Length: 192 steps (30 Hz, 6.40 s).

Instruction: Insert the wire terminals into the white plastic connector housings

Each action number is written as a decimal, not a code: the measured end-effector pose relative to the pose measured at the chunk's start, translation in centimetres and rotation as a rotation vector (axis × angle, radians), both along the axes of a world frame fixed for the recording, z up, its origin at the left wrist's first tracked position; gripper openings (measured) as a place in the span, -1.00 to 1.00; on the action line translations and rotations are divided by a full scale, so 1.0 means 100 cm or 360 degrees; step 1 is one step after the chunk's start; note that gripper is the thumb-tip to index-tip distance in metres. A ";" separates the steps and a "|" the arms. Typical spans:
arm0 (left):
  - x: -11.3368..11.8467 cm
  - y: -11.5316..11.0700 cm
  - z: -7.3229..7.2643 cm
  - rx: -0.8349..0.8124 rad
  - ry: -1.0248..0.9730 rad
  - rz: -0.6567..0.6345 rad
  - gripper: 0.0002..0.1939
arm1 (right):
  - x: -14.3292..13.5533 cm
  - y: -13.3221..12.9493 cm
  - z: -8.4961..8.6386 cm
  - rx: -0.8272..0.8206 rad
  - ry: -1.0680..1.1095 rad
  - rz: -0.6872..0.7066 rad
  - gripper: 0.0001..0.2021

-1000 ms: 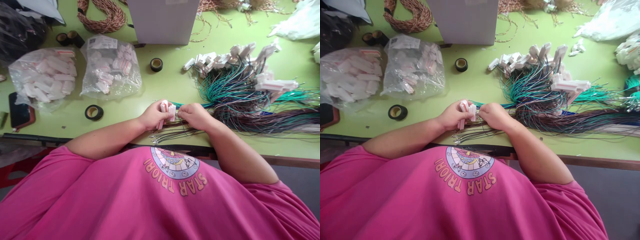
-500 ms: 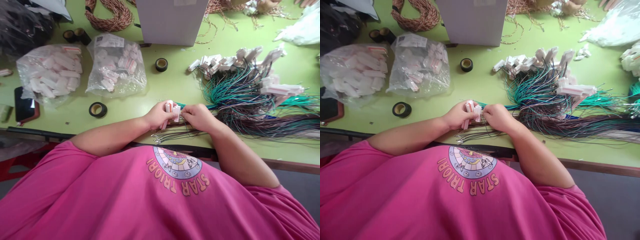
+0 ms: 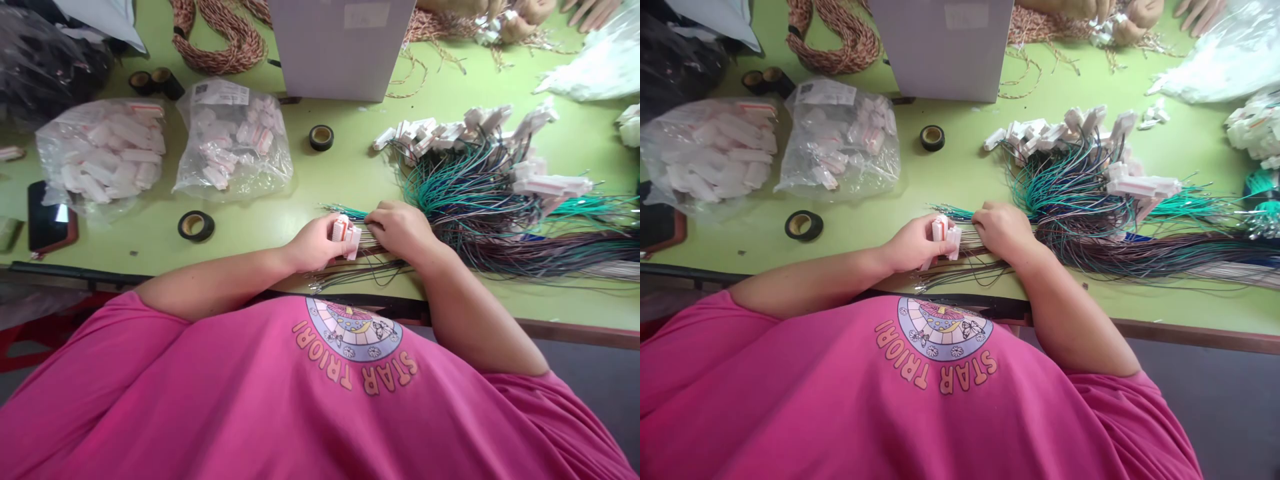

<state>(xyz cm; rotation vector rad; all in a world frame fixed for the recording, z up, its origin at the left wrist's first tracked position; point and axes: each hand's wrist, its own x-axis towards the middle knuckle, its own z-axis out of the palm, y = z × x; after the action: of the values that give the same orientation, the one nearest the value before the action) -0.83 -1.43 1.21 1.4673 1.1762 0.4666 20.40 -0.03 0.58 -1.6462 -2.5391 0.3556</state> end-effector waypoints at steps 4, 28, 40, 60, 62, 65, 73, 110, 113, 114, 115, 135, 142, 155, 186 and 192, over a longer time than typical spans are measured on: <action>0.002 0.000 -0.002 -0.0007 0.0039 0.0001 -0.68 | -0.008 -0.001 -0.003 0.0024 -0.0218 -0.0003 -0.68; 0.004 0.003 0.001 -0.0110 -0.0128 0.0012 -0.68 | 0.010 0.000 0.008 0.0101 0.0844 -0.0294 -0.80; 0.009 0.026 -0.012 -0.0460 -0.0606 0.0134 -0.60 | 0.005 -0.010 0.025 -0.0220 0.0946 -0.0195 -0.66; 0.012 0.024 -0.009 -0.0478 -0.0599 0.0216 -0.71 | -0.002 -0.015 0.023 0.0081 -0.0276 -0.0085 -0.65; 0.012 0.025 -0.010 -0.0490 -0.0640 0.0223 -0.69 | -0.004 -0.016 0.023 0.0124 -0.0342 -0.0054 -0.68; 0.011 0.026 -0.013 -0.0525 -0.0672 0.0236 -0.67 | -0.005 -0.018 0.022 0.0199 -0.0399 0.0019 -0.70; 0.010 0.027 -0.015 -0.0520 -0.0652 0.0208 -0.63 | -0.001 -0.019 0.019 0.0314 -0.0508 0.0149 -0.74; 0.008 0.022 -0.016 -0.0344 -0.0503 0.0122 -0.71 | -0.020 -0.017 -0.004 -0.0113 0.0450 -0.0133 -0.74; 0.008 0.022 -0.015 -0.0357 -0.0518 0.0127 -0.69 | -0.020 -0.017 -0.003 -0.0113 0.0500 -0.0168 -0.75; 0.008 0.022 -0.015 -0.0352 -0.0517 0.0120 -0.69 | -0.019 -0.015 -0.002 -0.0147 0.0540 -0.0177 -0.75; 0.008 0.022 -0.014 -0.0346 -0.0510 0.0103 -0.70 | -0.016 -0.014 0.000 -0.0211 0.0595 -0.0175 -0.76; 0.005 0.019 -0.015 -0.0385 -0.0463 0.0079 -0.63 | 0.006 0.006 -0.014 0.0311 0.0554 -0.0294 -0.77; 0.005 0.023 -0.016 -0.0525 -0.0631 0.0089 -0.58 | -0.002 -0.007 0.001 0.0175 0.0728 -0.0079 -0.82; 0.005 0.025 -0.015 -0.0549 -0.0623 0.0124 -0.53 | 0.006 -0.007 0.015 -0.0053 0.0382 0.0052 -0.75; 0.011 0.023 -0.014 -0.0426 -0.0548 0.0176 -0.70 | -0.015 -0.011 0.001 -0.0131 0.0699 -0.0215 -0.79; 0.011 0.024 -0.011 -0.0451 -0.0606 0.0139 -0.70 | -0.013 -0.008 0.009 -0.0151 0.0555 -0.0131 -0.73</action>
<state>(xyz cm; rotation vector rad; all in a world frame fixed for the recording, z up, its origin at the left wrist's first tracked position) 0.25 0.94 0.08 1.0322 0.9581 0.5841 19.11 -0.82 1.46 -1.5526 -2.2227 0.6974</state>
